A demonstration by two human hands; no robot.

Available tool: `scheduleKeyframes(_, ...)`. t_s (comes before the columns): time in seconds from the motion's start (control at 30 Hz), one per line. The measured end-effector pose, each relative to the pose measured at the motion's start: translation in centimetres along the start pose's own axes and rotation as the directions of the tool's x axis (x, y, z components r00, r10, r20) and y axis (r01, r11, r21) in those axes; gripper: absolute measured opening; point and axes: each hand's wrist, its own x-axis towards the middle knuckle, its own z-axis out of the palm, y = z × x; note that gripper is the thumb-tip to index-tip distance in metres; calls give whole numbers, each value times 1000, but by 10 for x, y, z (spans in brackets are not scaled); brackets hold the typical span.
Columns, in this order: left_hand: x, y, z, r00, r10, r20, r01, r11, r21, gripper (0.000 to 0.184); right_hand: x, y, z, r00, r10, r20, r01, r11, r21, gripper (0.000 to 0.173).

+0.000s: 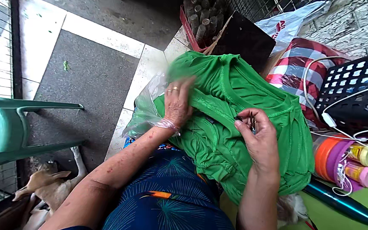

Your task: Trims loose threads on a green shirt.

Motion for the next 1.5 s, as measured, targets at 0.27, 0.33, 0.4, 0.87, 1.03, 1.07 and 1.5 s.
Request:
scheduleKeyframes(0.27,-62,-29,-18,919,251,304,-169,947,-273,20,-11,23,5,986,35,161,31,921,-388,13)
scheduleKeyframes(0.33,-50,-22,-29,929,184,322,-85,951,-297,25,-9,22,5,983,-22,180,95,908,-408,13)
scheduleKeyframes(0.4,-39,-10,-38,945,121,303,-22,950,-310,29,-8,23,6,981,-58,187,131,903,-409,13)
scheduleKeyframes(0.87,-33,-2,-16,837,-114,536,471,649,-597,8,-10,24,5,989,-3,147,58,927,-371,14)
scheduleKeyframes(1.03,-43,-10,-25,778,-57,625,567,490,-662,24,-6,12,0,993,-6,122,52,922,-384,23)
scheduleKeyframes(1.07,-44,-9,-24,785,-56,617,557,500,-663,33,-6,5,0,995,-38,92,72,914,-399,26)
scheduleKeyframes(1.5,-40,9,-26,899,-89,428,249,909,-334,12,-1,0,36,969,-86,232,194,846,-497,27)
